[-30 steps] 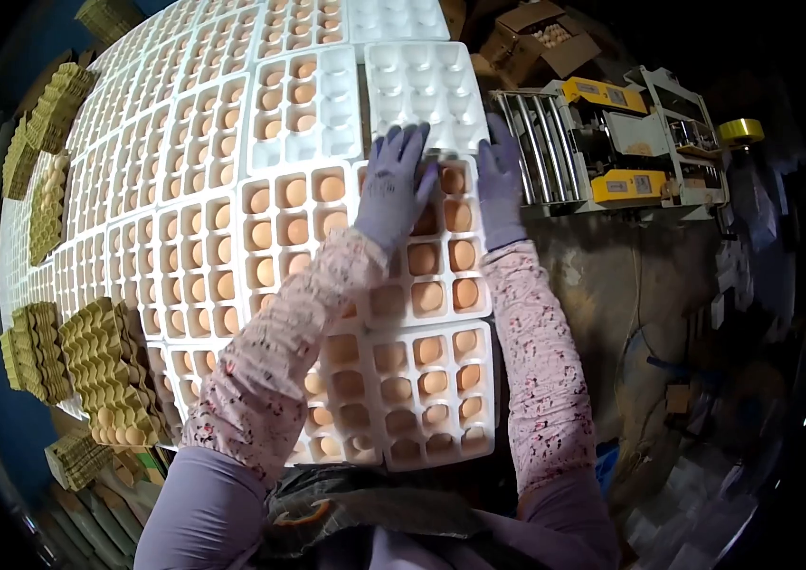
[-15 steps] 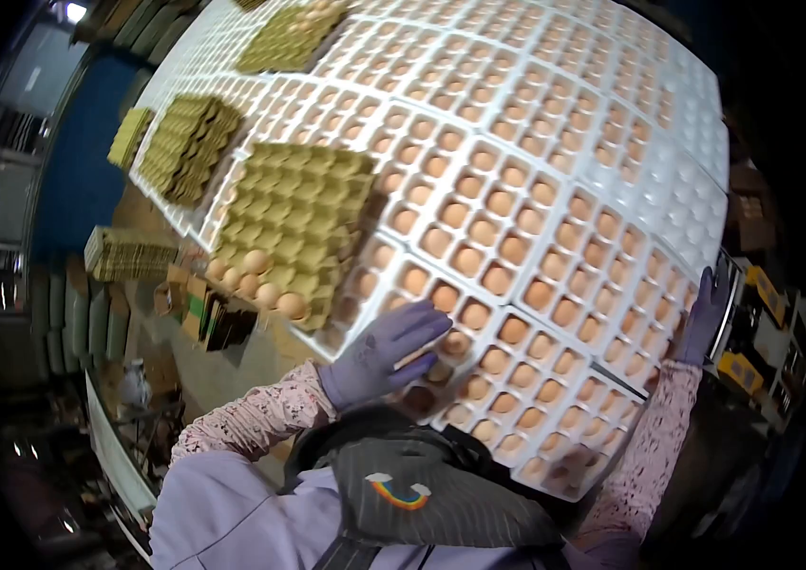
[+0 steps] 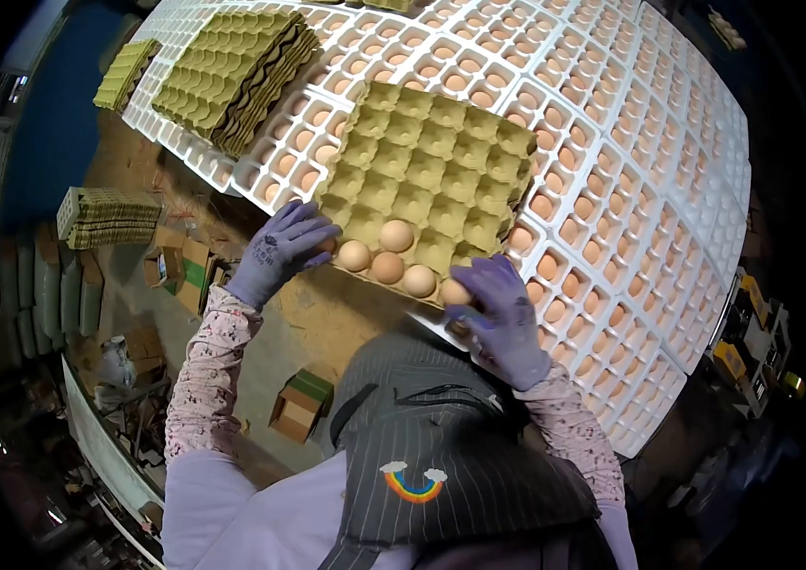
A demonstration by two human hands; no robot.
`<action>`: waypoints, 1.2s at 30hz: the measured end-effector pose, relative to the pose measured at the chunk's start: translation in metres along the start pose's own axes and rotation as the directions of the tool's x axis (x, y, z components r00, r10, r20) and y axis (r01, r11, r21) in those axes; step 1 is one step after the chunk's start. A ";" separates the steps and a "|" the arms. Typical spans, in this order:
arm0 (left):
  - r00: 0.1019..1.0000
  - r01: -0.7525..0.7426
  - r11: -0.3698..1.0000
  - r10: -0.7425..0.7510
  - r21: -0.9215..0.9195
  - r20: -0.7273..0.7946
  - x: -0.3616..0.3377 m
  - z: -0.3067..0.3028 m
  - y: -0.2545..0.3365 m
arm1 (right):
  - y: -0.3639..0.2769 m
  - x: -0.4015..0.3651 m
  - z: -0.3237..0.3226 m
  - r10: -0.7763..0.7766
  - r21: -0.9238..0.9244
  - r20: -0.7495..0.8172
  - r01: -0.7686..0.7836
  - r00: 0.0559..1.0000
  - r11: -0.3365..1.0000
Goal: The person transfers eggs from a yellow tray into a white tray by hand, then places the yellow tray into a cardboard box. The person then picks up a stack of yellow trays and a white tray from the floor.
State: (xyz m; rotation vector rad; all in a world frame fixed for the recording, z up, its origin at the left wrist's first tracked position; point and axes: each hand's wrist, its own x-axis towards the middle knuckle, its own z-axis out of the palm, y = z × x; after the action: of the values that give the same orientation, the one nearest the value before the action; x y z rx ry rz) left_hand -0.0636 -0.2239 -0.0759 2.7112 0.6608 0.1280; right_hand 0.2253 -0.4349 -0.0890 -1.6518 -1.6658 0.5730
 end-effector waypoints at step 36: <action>0.870 0.473 -0.082 -0.115 -0.877 0.480 0.090 0.005 0.093 | 0.010 -0.018 -0.081 0.525 0.794 0.081 -0.374 0.847 0.480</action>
State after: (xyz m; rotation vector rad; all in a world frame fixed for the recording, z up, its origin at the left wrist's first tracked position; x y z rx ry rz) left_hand 0.0570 -0.2609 -0.0473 0.9963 0.6646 0.0704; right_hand 0.2911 -0.4651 -0.0470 -1.3561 -0.5986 1.1900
